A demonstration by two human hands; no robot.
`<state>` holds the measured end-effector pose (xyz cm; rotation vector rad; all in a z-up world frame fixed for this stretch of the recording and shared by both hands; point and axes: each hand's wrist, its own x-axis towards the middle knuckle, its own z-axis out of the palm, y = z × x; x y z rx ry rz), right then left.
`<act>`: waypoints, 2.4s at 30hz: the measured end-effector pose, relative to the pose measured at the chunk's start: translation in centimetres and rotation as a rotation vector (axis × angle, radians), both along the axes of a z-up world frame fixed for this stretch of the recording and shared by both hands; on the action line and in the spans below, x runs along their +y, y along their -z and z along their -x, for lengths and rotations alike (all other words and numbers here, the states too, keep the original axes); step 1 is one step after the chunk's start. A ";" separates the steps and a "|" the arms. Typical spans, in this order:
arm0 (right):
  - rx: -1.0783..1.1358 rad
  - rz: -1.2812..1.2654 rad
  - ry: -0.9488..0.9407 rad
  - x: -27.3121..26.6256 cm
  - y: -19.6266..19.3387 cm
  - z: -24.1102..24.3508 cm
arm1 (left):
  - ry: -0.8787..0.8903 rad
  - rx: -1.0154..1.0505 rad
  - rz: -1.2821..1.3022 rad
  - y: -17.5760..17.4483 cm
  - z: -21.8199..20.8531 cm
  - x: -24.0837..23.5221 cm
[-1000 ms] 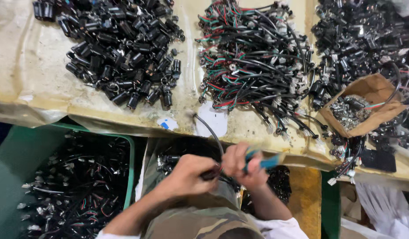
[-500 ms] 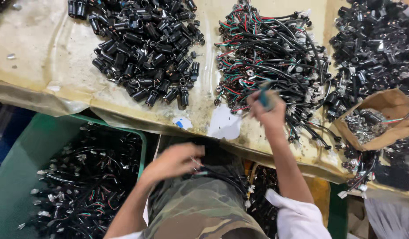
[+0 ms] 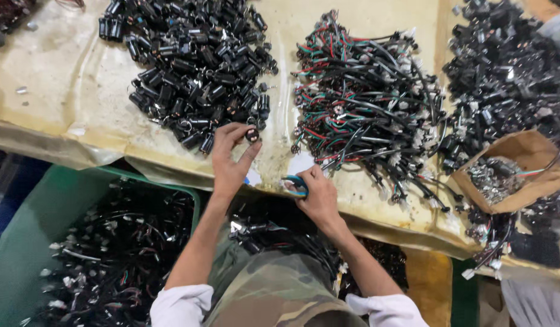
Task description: The person repeatedly picks up small black cylindrical components with attached wires from a pile on a table. Using blue-handled wire cutters, they trim the wires to a short length and place the finished pieces into a green bin below. The process is repeated continuously throughout the clip.
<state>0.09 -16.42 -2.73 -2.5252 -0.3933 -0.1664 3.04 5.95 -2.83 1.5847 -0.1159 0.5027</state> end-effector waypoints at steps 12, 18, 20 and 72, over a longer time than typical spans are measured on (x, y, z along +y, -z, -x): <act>0.110 -0.129 0.035 -0.1 2.7 -1.3 | 0.570 0.336 0.637 0.2 6.0 -4.0; 0.074 0.012 -0.033 -0.8 1.5 -0.9 | 0.609 0.216 0.438 0.8 6.6 -4.3; 0.055 0.069 -0.068 -1.1 1.8 -0.6 | 0.566 0.250 0.452 0.8 6.8 -4.5; -0.036 0.040 -0.062 -4.6 -4.6 -5.7 | 1.141 0.035 -0.436 -2.1 9.7 0.2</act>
